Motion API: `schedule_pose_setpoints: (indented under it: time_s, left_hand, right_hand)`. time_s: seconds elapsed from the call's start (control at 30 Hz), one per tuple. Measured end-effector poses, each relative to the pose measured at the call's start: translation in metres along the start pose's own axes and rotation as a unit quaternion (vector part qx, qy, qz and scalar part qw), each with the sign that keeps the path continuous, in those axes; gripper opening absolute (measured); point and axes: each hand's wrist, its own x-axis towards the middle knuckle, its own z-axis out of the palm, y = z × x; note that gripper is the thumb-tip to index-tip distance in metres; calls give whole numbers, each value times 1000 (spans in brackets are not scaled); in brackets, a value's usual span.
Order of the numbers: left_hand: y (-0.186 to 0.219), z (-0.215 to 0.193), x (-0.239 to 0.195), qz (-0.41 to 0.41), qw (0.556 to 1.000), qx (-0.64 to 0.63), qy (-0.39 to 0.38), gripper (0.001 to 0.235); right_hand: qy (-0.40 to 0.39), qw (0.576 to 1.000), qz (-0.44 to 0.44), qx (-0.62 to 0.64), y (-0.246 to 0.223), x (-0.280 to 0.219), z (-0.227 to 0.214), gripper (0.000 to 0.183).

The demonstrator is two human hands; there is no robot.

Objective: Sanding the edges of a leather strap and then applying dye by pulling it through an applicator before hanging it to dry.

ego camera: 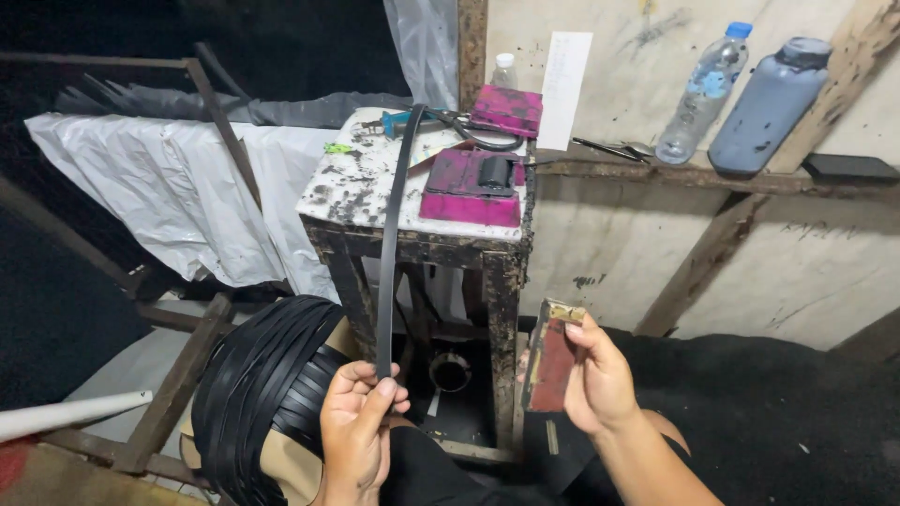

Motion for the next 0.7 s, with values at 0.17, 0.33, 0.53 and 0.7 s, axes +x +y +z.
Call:
schedule_pose_setpoints:
  time_s: [0.17, 0.33, 0.53, 0.7]
  left_hand:
    - [-2, 2, -12, -13, 1000, -13, -24, 17]
    - [-5, 6, -18, -17, 999, -7, -35, 13]
    - [-6, 2, -20, -36, 990, -88, -106, 14]
    - [-8, 2, -25, -29, 980, -102, -171, 19]
  right_hand:
    - [35, 997, -54, -41, 3, -7, -1, 23]
    - [68, 995, -61, -38, -4, -7, -6, 19]
    - [107, 992, -70, -21, -13, -10, -3, 21]
    - [81, 993, -87, -27, -20, -12, 0, 25]
